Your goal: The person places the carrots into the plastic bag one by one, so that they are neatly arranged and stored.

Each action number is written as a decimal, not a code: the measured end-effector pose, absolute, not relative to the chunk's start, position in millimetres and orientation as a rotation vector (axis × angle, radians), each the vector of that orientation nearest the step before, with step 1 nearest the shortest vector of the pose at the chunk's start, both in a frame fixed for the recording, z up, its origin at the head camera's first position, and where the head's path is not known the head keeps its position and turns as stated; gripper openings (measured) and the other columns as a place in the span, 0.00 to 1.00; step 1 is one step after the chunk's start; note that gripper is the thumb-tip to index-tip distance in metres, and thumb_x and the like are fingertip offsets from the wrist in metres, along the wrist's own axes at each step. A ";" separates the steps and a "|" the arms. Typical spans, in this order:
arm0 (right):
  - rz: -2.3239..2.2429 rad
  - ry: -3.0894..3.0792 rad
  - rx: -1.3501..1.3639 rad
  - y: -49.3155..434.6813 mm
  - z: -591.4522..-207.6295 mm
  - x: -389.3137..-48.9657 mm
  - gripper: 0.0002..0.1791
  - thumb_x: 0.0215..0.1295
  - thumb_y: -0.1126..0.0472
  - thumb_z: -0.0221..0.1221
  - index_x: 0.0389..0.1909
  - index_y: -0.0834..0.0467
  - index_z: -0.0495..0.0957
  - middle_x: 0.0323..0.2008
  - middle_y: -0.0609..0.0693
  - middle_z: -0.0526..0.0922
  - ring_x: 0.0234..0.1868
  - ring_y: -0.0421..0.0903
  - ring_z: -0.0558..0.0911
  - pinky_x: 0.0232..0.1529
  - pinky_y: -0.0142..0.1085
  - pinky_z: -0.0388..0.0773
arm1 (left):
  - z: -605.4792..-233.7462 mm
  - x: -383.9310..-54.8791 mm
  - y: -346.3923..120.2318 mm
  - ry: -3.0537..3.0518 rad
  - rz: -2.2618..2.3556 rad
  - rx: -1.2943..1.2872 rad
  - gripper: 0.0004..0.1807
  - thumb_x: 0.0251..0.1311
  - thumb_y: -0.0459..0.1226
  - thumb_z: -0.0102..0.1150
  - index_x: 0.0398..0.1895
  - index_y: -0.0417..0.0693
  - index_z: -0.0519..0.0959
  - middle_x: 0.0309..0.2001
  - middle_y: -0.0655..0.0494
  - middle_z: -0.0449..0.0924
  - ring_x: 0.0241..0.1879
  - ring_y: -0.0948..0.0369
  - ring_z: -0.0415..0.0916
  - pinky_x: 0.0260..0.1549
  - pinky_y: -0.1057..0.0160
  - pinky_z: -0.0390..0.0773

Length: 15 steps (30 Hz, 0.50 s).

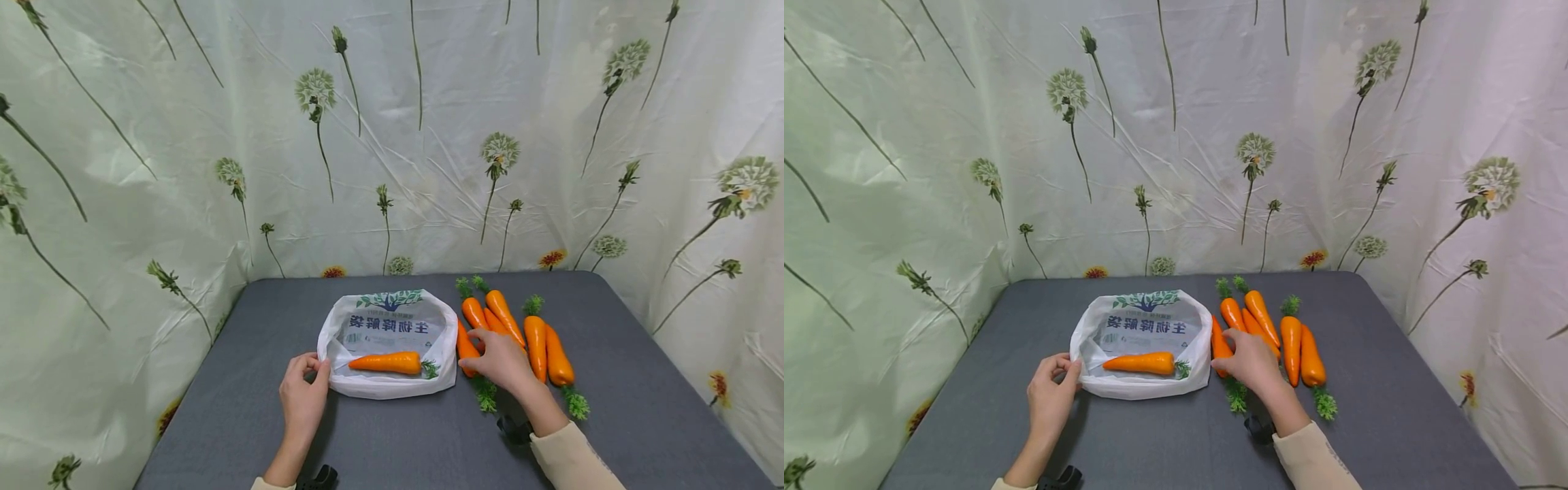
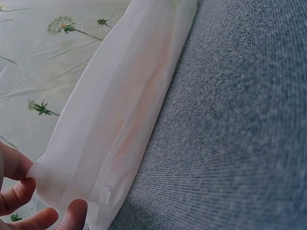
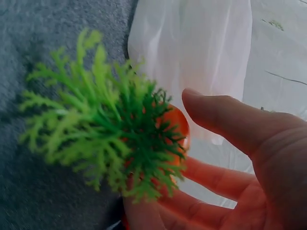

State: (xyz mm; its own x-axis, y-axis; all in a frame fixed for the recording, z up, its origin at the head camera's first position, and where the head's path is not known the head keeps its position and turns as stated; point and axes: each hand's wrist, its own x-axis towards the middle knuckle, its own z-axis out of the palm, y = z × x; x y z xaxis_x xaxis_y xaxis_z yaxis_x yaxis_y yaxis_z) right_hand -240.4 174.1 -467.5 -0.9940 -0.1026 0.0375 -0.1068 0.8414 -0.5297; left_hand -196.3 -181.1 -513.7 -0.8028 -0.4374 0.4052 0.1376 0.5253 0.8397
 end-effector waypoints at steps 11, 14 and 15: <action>0.891 -3.029 0.115 167.2 -475.3 -241.4 0.37 0.52 0.53 0.74 0.63 0.60 0.76 0.42 0.54 0.84 0.24 0.47 0.72 0.25 0.39 0.69 | -512.1 -195.8 -181.0 -2.184 -1.283 0.254 0.12 0.59 0.33 0.67 0.22 0.47 0.75 0.46 0.49 0.81 0.46 0.49 0.78 0.48 0.46 0.75; 0.901 -3.019 0.111 166.1 -476.0 -242.7 0.36 0.52 0.54 0.74 0.63 0.60 0.76 0.42 0.55 0.84 0.24 0.47 0.72 0.25 0.39 0.69 | -512.2 -195.3 -181.1 -2.186 -1.290 0.263 0.12 0.59 0.33 0.67 0.22 0.47 0.75 0.47 0.49 0.81 0.47 0.49 0.78 0.48 0.46 0.74; 0.906 -3.016 0.111 165.8 -476.3 -243.4 0.36 0.52 0.54 0.73 0.63 0.60 0.75 0.41 0.54 0.84 0.24 0.48 0.72 0.25 0.39 0.68 | -512.1 -195.1 -181.0 -2.188 -1.291 0.266 0.12 0.59 0.33 0.67 0.22 0.47 0.75 0.47 0.49 0.81 0.47 0.49 0.78 0.48 0.46 0.74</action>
State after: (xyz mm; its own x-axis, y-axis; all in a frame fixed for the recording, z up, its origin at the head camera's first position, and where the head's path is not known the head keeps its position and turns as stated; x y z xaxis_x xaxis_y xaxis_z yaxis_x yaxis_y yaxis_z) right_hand -243.4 165.8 -476.3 -0.9975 -0.0705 0.0110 -0.0649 0.8324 -0.5504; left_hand -195.1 -181.0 -512.1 -0.8128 -0.4434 0.3779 0.1163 0.5121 0.8510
